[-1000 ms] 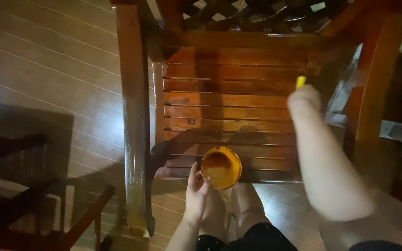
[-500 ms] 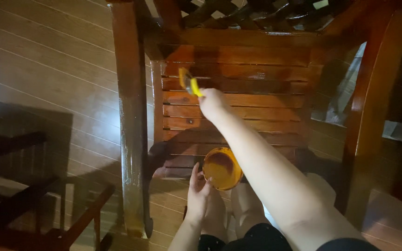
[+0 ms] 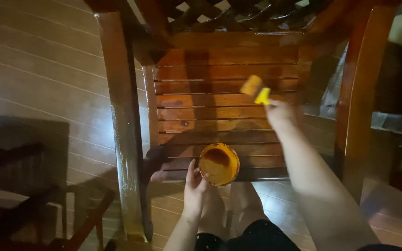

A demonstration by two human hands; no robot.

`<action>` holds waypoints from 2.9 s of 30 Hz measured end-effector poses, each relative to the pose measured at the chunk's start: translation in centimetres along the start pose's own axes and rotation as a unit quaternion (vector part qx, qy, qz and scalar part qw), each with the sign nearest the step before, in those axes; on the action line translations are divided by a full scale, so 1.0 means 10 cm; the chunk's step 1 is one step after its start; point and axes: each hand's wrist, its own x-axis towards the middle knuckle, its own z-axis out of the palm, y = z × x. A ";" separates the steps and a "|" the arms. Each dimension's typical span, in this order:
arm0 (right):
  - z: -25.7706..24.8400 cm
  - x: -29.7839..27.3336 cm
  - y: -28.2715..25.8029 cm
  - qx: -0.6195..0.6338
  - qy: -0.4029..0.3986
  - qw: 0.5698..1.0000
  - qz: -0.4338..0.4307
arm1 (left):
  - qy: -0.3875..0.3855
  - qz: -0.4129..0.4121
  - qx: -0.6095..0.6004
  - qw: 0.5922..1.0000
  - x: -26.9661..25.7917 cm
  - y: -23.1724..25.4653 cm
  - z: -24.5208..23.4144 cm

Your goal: The recorder is applying wood stain or varnish to a wooden chair using a paintbrush.

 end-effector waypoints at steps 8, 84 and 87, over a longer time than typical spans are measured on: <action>-0.15 0.20 0.79 0.015 0.206 0.978 -0.002 | -0.001 -0.099 0.072 0.992 -0.09 0.49 0.08; 0.47 -0.70 1.21 -0.017 0.026 0.984 0.178 | -0.167 -0.046 0.037 0.984 0.36 0.38 -0.19; 0.50 -0.72 1.33 -0.039 0.004 0.984 0.176 | -0.165 -0.052 0.042 0.984 0.37 0.40 -0.20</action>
